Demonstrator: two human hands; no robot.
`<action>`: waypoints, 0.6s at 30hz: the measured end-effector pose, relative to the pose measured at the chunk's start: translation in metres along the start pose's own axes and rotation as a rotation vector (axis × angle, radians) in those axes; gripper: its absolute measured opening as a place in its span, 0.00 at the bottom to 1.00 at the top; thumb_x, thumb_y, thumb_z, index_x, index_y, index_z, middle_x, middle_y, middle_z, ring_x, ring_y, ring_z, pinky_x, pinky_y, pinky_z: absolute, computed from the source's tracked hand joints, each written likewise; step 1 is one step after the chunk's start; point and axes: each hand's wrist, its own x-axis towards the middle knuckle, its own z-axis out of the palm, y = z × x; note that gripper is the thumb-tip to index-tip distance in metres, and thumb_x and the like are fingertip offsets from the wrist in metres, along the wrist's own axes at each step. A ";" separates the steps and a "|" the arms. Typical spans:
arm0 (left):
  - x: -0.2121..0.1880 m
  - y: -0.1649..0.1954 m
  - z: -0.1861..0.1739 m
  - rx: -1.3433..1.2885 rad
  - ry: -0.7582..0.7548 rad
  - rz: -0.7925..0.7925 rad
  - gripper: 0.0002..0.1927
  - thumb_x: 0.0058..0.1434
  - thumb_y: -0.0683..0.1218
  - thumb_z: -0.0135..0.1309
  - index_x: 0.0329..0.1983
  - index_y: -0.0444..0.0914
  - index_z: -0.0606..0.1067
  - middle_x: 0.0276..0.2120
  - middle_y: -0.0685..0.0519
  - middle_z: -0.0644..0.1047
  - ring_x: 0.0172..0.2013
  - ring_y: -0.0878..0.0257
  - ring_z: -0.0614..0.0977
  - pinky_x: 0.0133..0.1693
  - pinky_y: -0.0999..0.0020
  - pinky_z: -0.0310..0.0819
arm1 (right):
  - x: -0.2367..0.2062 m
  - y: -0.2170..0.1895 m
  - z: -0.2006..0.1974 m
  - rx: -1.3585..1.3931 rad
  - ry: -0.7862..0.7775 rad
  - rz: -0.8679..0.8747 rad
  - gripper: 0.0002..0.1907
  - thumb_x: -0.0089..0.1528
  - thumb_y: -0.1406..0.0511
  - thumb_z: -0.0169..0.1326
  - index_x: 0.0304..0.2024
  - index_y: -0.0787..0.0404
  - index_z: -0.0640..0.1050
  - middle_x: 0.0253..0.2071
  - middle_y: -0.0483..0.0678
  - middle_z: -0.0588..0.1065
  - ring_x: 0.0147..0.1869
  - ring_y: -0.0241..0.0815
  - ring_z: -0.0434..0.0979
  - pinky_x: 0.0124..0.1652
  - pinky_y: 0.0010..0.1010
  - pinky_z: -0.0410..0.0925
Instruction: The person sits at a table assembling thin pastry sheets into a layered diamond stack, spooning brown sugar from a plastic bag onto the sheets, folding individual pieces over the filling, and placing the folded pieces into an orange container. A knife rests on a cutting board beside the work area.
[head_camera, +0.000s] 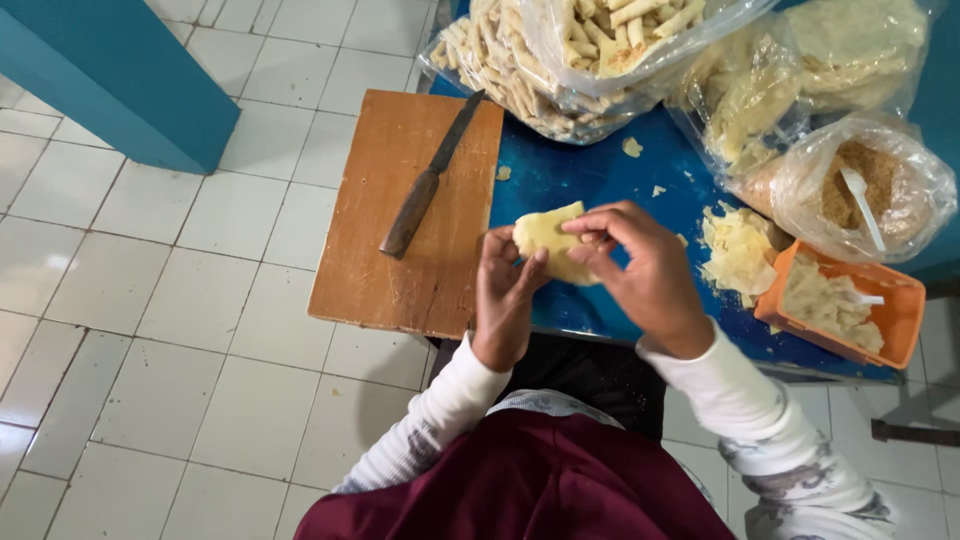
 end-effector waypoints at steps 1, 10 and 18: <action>0.002 -0.007 0.001 0.002 -0.009 -0.003 0.15 0.73 0.42 0.53 0.57 0.33 0.65 0.52 0.48 0.77 0.51 0.62 0.81 0.54 0.65 0.78 | -0.006 0.003 0.007 -0.132 0.032 -0.012 0.13 0.60 0.66 0.65 0.47 0.62 0.80 0.47 0.51 0.78 0.51 0.45 0.80 0.47 0.33 0.73; 0.011 -0.044 -0.004 0.026 0.011 -0.074 0.13 0.72 0.44 0.54 0.53 0.31 0.70 0.48 0.49 0.79 0.47 0.65 0.82 0.51 0.69 0.77 | -0.016 0.027 0.015 -0.124 0.159 0.061 0.06 0.63 0.69 0.63 0.42 0.63 0.81 0.45 0.49 0.81 0.40 0.41 0.83 0.40 0.29 0.74; 0.018 -0.051 -0.004 0.019 0.034 -0.066 0.13 0.67 0.39 0.59 0.50 0.33 0.68 0.47 0.49 0.79 0.49 0.64 0.82 0.51 0.70 0.77 | -0.021 0.040 0.023 -0.048 0.168 0.081 0.09 0.61 0.67 0.65 0.40 0.66 0.80 0.44 0.49 0.81 0.40 0.38 0.83 0.41 0.27 0.74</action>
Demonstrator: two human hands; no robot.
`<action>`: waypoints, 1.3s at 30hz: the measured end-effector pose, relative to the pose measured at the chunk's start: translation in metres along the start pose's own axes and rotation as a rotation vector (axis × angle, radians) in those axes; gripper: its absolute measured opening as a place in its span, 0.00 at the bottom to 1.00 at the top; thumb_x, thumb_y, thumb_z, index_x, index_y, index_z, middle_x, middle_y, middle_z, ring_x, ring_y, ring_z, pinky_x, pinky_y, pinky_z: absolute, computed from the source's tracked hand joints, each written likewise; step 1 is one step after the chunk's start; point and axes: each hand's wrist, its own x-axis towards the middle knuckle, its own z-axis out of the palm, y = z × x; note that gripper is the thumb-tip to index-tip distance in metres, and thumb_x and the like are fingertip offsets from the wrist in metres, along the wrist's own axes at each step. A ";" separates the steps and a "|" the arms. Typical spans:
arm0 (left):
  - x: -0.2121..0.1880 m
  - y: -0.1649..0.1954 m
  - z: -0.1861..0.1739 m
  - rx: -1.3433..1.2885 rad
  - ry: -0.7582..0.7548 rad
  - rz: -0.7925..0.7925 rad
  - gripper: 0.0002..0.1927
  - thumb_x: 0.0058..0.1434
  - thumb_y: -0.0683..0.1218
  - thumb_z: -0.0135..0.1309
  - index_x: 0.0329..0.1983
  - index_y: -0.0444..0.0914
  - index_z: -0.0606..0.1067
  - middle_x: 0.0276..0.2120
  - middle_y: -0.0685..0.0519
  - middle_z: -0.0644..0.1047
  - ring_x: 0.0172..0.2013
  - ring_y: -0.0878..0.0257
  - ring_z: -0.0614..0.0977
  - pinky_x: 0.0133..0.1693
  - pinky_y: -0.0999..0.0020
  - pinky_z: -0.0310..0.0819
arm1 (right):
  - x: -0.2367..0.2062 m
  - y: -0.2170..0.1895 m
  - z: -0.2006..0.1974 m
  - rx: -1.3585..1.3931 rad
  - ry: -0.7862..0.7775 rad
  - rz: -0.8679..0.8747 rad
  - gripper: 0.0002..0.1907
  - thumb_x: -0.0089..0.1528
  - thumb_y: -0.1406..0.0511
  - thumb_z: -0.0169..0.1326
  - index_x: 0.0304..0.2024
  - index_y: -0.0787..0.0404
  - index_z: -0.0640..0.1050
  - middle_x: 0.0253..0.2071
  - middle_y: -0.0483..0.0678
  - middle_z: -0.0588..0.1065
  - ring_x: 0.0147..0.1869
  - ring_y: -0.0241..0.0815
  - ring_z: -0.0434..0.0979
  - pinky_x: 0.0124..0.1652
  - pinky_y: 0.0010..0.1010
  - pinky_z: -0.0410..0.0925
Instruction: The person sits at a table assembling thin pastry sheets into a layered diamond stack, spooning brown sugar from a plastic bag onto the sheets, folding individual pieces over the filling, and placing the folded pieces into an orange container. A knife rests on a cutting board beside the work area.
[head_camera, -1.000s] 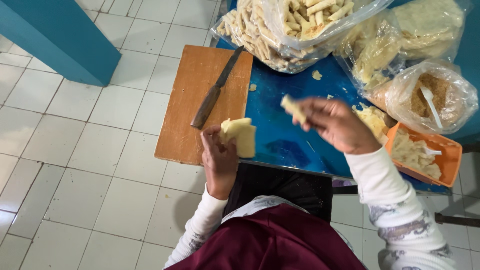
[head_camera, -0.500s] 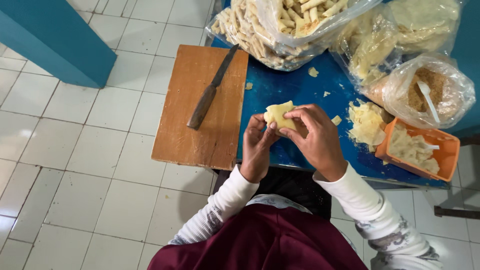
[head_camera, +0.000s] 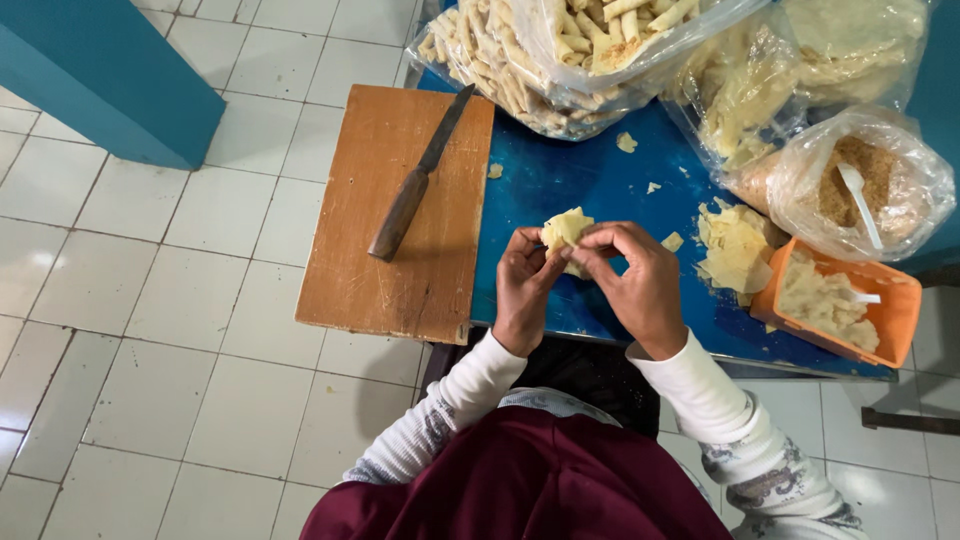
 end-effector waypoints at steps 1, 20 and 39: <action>0.000 0.000 0.001 0.018 0.008 -0.001 0.14 0.67 0.38 0.59 0.51 0.32 0.68 0.47 0.49 0.79 0.49 0.64 0.81 0.51 0.70 0.76 | 0.000 0.002 0.001 0.027 0.001 0.028 0.08 0.62 0.67 0.63 0.40 0.66 0.80 0.45 0.49 0.81 0.40 0.37 0.83 0.41 0.27 0.74; -0.001 0.010 -0.005 0.209 -0.001 0.009 0.15 0.75 0.44 0.56 0.54 0.29 0.69 0.42 0.49 0.77 0.43 0.66 0.77 0.44 0.70 0.73 | -0.006 0.092 -0.011 1.181 -0.092 0.744 0.05 0.69 0.66 0.52 0.44 0.61 0.76 0.42 0.47 0.79 0.44 0.38 0.80 0.45 0.30 0.74; -0.009 0.024 -0.005 -0.066 -0.048 -0.058 0.14 0.74 0.46 0.48 0.57 0.34 0.66 0.51 0.51 0.77 0.52 0.63 0.80 0.56 0.65 0.76 | 0.016 0.030 -0.029 -0.072 -0.065 -0.086 0.10 0.68 0.68 0.56 0.52 0.61 0.80 0.51 0.51 0.80 0.49 0.47 0.83 0.44 0.31 0.75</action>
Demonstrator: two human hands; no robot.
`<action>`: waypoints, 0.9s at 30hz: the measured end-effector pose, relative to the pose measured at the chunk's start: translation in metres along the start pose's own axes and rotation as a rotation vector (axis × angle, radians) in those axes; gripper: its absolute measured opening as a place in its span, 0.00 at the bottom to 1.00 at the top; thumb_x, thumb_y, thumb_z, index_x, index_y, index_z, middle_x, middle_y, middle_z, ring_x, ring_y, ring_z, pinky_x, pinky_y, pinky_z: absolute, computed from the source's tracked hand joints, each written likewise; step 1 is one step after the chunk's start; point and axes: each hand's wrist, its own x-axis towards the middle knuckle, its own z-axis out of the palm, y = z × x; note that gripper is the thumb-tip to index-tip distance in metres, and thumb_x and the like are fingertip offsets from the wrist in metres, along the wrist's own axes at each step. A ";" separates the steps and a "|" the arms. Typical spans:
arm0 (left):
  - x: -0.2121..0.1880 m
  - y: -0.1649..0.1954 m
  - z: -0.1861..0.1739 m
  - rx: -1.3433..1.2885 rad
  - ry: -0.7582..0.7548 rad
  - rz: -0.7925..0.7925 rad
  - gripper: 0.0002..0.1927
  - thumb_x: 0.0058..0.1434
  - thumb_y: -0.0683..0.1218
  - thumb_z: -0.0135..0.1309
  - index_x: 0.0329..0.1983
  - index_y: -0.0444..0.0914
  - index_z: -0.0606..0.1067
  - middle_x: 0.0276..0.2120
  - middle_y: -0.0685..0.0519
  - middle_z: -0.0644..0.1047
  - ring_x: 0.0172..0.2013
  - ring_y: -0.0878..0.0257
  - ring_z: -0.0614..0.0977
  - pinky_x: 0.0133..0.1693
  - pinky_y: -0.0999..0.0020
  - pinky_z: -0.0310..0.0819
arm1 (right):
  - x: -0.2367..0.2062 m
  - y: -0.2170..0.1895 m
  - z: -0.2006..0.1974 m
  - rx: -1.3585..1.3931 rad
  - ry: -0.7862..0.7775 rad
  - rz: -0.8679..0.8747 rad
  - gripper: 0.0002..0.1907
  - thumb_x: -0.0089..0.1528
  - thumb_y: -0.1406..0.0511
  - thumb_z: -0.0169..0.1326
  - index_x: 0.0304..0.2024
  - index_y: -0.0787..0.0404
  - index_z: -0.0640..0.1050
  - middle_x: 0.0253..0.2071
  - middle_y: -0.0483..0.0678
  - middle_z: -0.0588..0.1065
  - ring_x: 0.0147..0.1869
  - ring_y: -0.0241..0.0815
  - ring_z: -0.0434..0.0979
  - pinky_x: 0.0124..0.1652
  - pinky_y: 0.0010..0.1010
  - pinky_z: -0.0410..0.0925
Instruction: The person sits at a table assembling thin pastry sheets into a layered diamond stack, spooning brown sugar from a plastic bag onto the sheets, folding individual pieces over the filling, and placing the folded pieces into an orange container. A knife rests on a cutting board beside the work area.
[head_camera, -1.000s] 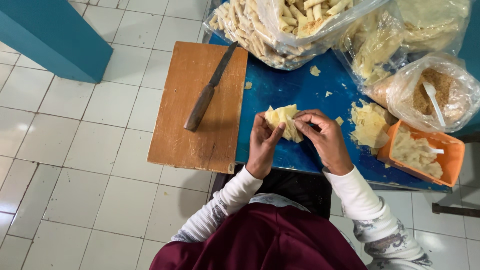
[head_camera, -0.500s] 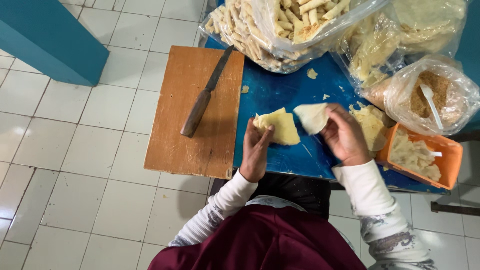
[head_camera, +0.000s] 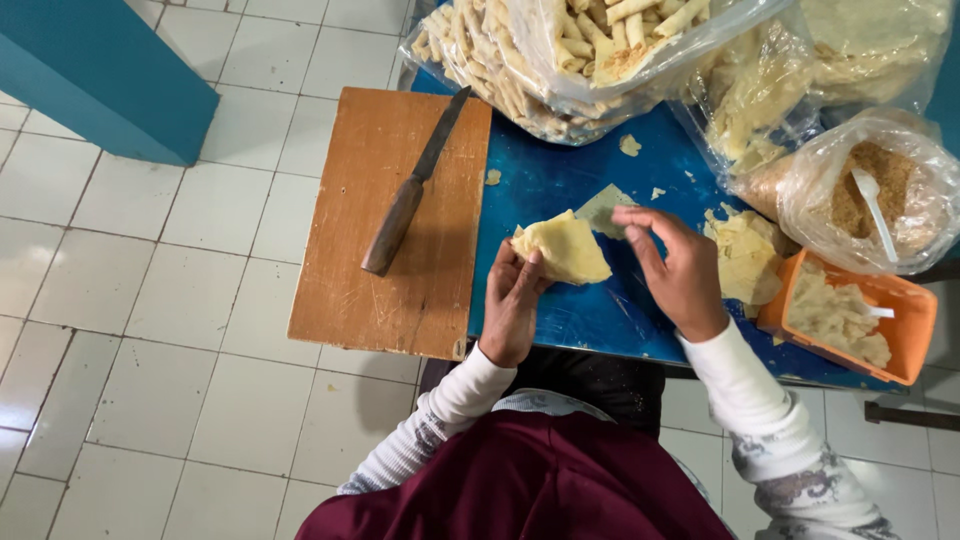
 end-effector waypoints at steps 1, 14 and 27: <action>0.001 -0.002 0.001 0.007 -0.011 0.002 0.14 0.75 0.46 0.48 0.57 0.33 0.67 0.51 0.50 0.78 0.52 0.63 0.80 0.56 0.65 0.76 | -0.002 -0.009 -0.001 0.007 0.011 -0.041 0.10 0.66 0.68 0.59 0.50 0.61 0.80 0.49 0.51 0.80 0.47 0.47 0.83 0.43 0.31 0.74; 0.003 -0.009 0.007 0.155 -0.067 0.021 0.21 0.66 0.39 0.59 0.59 0.32 0.67 0.50 0.49 0.79 0.50 0.66 0.81 0.52 0.70 0.77 | -0.013 -0.023 0.016 0.150 -0.035 0.144 0.06 0.60 0.70 0.65 0.39 0.64 0.83 0.40 0.47 0.81 0.40 0.37 0.81 0.39 0.27 0.71; 0.003 -0.003 0.008 0.133 -0.082 -0.028 0.21 0.66 0.40 0.60 0.60 0.32 0.69 0.50 0.50 0.80 0.50 0.66 0.82 0.52 0.71 0.78 | -0.009 -0.014 0.005 0.335 -0.204 0.283 0.10 0.66 0.69 0.57 0.47 0.65 0.84 0.44 0.47 0.83 0.44 0.33 0.82 0.42 0.24 0.74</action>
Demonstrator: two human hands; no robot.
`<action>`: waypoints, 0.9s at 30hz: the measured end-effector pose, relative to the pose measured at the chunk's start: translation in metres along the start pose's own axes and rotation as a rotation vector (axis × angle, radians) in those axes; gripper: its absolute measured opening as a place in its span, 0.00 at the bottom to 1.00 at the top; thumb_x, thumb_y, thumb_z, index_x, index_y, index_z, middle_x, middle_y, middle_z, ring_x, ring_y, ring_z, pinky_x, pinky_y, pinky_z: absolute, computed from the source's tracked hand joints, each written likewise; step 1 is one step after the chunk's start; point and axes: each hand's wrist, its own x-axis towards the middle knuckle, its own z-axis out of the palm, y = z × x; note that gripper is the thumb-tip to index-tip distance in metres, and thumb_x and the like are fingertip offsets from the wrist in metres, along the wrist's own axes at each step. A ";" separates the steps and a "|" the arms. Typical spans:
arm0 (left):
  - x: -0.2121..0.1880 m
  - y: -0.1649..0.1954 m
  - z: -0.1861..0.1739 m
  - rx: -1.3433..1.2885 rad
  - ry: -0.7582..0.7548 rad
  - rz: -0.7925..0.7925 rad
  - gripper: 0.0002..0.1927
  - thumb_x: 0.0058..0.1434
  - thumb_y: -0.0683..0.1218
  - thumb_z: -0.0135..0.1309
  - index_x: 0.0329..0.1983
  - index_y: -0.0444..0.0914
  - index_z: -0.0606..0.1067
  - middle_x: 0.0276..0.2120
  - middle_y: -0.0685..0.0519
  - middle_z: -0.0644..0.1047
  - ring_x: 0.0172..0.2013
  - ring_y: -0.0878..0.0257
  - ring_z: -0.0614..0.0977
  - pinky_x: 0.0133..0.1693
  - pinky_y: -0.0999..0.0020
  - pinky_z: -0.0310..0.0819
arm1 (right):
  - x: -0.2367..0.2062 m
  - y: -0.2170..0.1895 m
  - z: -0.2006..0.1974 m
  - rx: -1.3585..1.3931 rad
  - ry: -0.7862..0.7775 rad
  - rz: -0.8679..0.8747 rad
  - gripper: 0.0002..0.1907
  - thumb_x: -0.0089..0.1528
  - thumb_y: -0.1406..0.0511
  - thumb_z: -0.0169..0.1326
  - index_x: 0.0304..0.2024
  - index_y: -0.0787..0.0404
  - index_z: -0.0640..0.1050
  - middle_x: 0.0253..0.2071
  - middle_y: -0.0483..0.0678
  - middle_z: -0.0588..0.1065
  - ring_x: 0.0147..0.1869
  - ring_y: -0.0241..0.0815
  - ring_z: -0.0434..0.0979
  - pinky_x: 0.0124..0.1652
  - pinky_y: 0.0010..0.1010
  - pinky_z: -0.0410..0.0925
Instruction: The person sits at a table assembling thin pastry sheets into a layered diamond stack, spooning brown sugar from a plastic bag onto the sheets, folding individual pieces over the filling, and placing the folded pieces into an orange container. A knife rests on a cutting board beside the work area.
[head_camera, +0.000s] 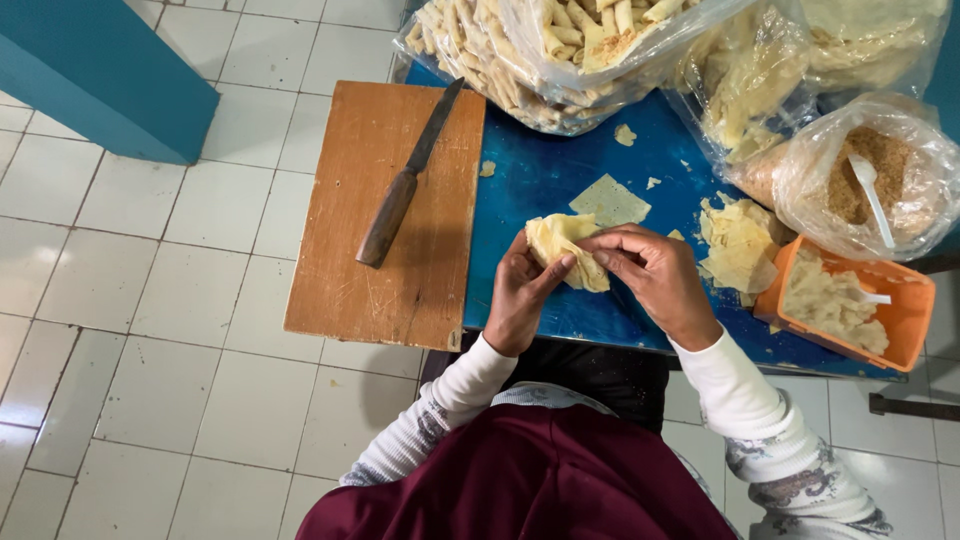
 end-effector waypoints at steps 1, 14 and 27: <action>0.000 0.000 0.000 0.023 -0.010 0.006 0.22 0.65 0.40 0.61 0.59 0.33 0.68 0.50 0.50 0.79 0.50 0.66 0.82 0.51 0.72 0.78 | 0.000 0.000 0.000 -0.001 0.004 0.008 0.09 0.65 0.69 0.58 0.47 0.65 0.84 0.44 0.47 0.83 0.43 0.33 0.82 0.42 0.24 0.74; 0.003 -0.009 -0.004 0.082 0.033 0.010 0.19 0.66 0.37 0.59 0.58 0.31 0.69 0.47 0.48 0.81 0.46 0.65 0.84 0.48 0.71 0.80 | -0.003 0.018 -0.001 0.498 -0.048 0.207 0.13 0.69 0.67 0.53 0.52 0.67 0.81 0.46 0.47 0.82 0.46 0.34 0.83 0.49 0.24 0.76; 0.001 -0.020 -0.013 -0.089 -0.047 0.000 0.25 0.67 0.35 0.56 0.66 0.31 0.65 0.55 0.47 0.77 0.55 0.62 0.80 0.57 0.67 0.76 | -0.016 -0.023 0.022 -0.150 0.187 -0.172 0.12 0.61 0.70 0.65 0.47 0.62 0.81 0.44 0.46 0.77 0.42 0.33 0.80 0.41 0.25 0.74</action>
